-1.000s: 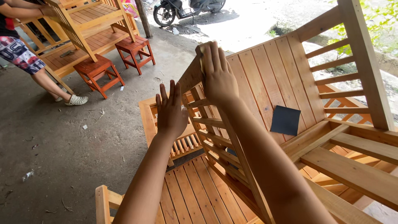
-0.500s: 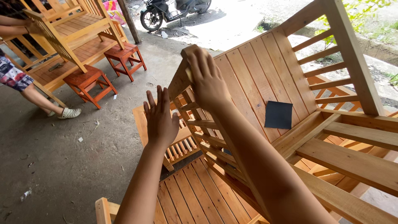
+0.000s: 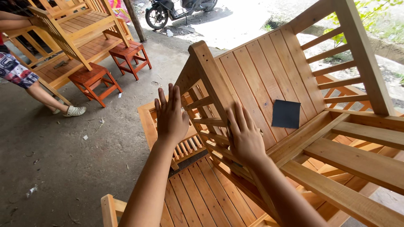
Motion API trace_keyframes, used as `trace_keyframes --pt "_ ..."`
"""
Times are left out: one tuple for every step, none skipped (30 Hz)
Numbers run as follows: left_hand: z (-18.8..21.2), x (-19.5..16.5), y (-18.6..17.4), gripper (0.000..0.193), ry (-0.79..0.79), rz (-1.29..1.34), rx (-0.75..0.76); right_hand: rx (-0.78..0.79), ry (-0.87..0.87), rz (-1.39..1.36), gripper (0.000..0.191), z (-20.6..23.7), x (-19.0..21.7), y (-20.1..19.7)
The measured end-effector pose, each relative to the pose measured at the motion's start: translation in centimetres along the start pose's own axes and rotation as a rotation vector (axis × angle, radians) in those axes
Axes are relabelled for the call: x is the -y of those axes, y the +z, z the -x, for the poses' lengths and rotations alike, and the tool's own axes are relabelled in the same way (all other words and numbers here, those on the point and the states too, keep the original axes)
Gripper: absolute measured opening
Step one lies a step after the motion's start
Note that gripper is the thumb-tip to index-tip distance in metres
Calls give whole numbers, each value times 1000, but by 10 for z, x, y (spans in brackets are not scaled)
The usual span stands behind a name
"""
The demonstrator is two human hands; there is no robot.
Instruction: The person sands a wooden chair frame with sandpaper, rubbing the armrests, rails and slats by hand. They reposition the chair and rotate it to reach different surfaces, continuing to sand the wood across the episode.
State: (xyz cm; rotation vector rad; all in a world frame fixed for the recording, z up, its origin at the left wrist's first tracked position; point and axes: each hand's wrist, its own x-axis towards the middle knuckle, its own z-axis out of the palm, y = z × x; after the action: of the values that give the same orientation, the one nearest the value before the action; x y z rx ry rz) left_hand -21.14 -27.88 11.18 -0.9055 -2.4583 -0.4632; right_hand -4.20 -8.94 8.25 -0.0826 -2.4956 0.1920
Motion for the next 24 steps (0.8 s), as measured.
trace_keyframes --pt "2 1 -3 88 -14 12 19 26 2 -10 65 -22 2 1" --pt "2 3 -6 89 -26 25 28 43 1 -15 66 -54 6 2" --pt "-1 5 -8 90 -37 38 36 55 -24 43 71 -87 9 0" --pt "-1 5 -11 90 -34 13 27 74 -46 100 76 -119 13 -1" --pt "0 6 -12 89 -33 -9 23 73 -42 93 77 -152 18 -2" --pt "0 6 -13 89 -33 -32 22 76 -37 85 78 -176 22 -4" --pt "2 5 -14 90 -40 -14 30 65 -34 94 78 -190 24 -5" --pt "3 4 -13 91 -48 4 36 54 -33 103 78 -196 25 -5" --pt "3 3 -13 92 -57 21 44 44 -31 111 78 -193 25 -5" --pt "5 2 -12 91 -42 19 47 -8 -61 83 75 -182 24 -4" --pt "6 0 -10 90 -28 20 47 -62 -93 58 73 -158 21 -4" --pt "7 -1 -9 89 -15 22 42 -118 -128 35 72 -128 16 -3" --pt "7 -3 -7 88 -13 13 45 -44 -75 30 69 -99 12 -1" --pt "7 -5 -5 87 -8 5 54 32 -17 24 67 -63 7 0" --pt "9 -8 -3 86 -1 -1 65 27 21 -41 63 -26 3 2" --pt "11 -11 -2 85 13 15 61 18 58 -101 60 8 -1 2" --pt "13 -15 -1 84 26 31 55 -12 40 -66 59 42 -4 0" --pt "15 -17 0 82 40 44 46 -45 22 -32 58 67 -6 -1" --pt "17 -19 0 83 49 50 43 -45 24 -18 58 85 -7 -3" --pt "20 -20 -1 83 60 50 43 -45 30 -9 59 96 -6 -5" --pt "22 -20 -2 84 71 46 45 -47 36 -6 59 96 -4 -6" --pt "23 -20 -4 84 63 38 50 -39 35 5 61 87 -3 -8" --pt "24 -18 -6 84 59 31 59 -30 39 15 62 70 1 -7" --pt "25 -17 -7 84 52 32 61 -20 38 34 63 45 2 -8"
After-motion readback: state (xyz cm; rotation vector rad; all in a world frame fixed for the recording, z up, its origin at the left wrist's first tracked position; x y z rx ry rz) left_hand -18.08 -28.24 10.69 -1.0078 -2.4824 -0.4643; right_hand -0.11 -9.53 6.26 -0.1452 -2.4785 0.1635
